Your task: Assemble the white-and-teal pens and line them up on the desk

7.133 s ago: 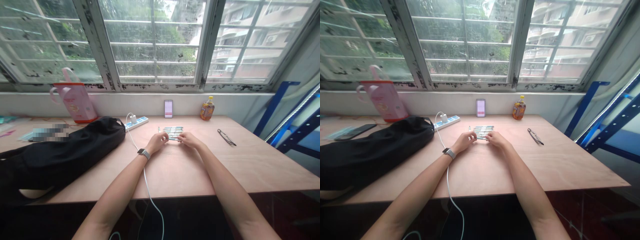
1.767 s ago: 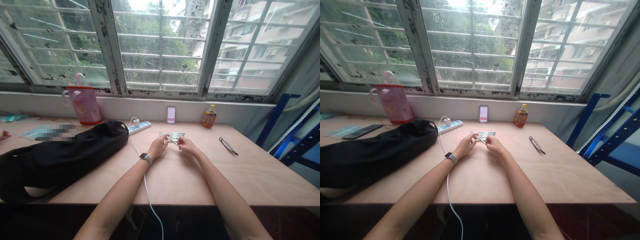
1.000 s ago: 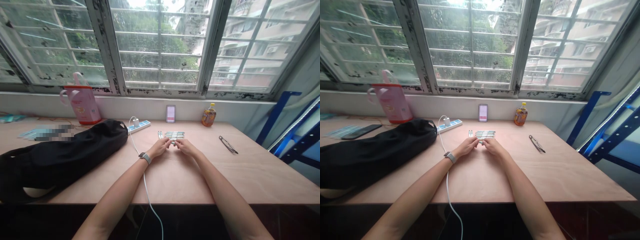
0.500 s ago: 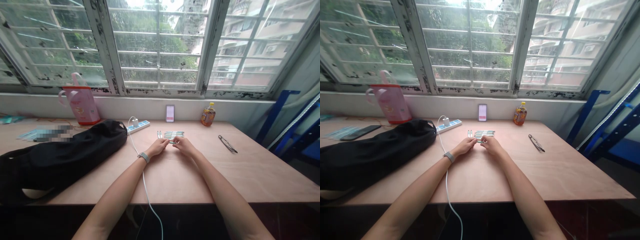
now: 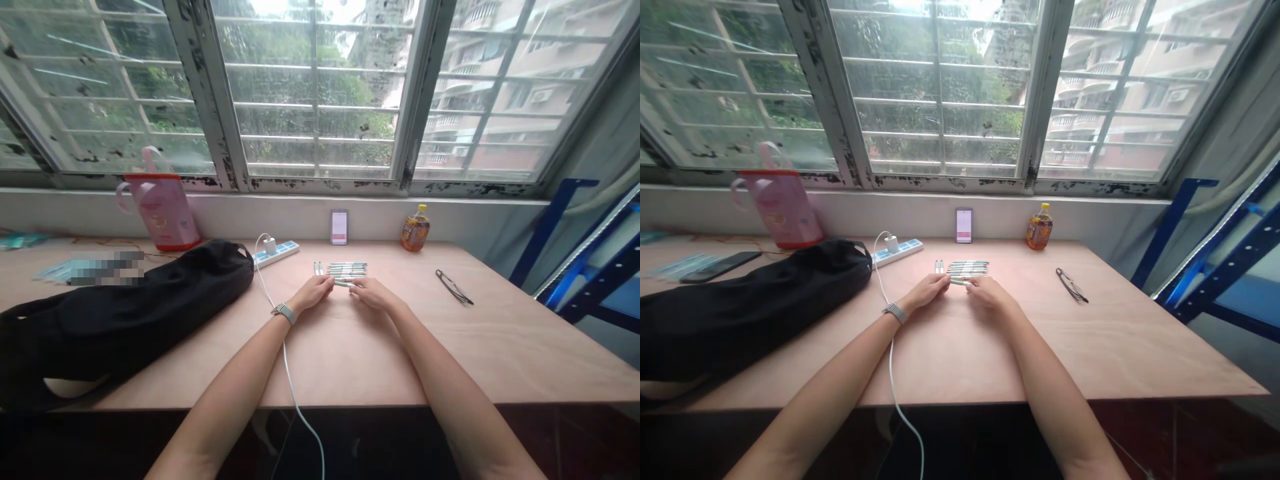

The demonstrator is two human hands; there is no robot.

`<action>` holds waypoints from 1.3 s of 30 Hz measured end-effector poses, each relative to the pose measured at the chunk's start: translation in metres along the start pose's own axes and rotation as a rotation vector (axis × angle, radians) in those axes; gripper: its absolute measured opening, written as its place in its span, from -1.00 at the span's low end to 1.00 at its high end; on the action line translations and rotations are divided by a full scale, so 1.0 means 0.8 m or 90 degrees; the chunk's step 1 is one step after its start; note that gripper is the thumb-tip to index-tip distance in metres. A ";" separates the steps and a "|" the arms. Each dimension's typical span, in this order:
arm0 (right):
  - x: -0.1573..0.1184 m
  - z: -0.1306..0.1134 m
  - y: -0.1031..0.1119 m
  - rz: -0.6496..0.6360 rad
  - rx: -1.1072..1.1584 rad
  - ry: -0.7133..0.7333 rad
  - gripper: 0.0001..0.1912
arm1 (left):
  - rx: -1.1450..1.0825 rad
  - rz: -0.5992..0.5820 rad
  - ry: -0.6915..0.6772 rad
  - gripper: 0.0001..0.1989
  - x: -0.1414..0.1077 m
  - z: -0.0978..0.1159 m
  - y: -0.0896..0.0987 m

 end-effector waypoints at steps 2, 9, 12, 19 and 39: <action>0.001 0.004 0.000 -0.009 0.012 -0.013 -0.73 | -0.001 -0.020 -0.014 -0.44 0.000 0.002 -0.004; 0.000 0.010 0.002 -0.003 0.024 -0.019 -0.73 | 0.046 -0.036 -0.003 -0.44 0.001 -0.006 -0.007; 0.000 0.012 0.002 0.004 0.067 -0.011 -0.72 | 0.052 -0.023 0.013 -0.45 0.002 -0.010 -0.003; 0.003 0.007 0.010 0.088 0.052 0.008 -0.89 | 0.026 -0.027 0.029 -0.44 0.003 -0.006 -0.005; 0.000 0.000 -0.002 0.036 -0.005 -0.027 -0.95 | 0.074 -0.023 0.034 -0.49 0.001 0.000 -0.008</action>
Point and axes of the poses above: each hand's wrist, its own x-axis towards the middle knuckle, its own y-axis out of the back of the hand, z = x × y, the point moved 7 cm from there along x, towards the middle knuckle, and after that the axes turned 6 degrees about x, right-handed, at the moved point
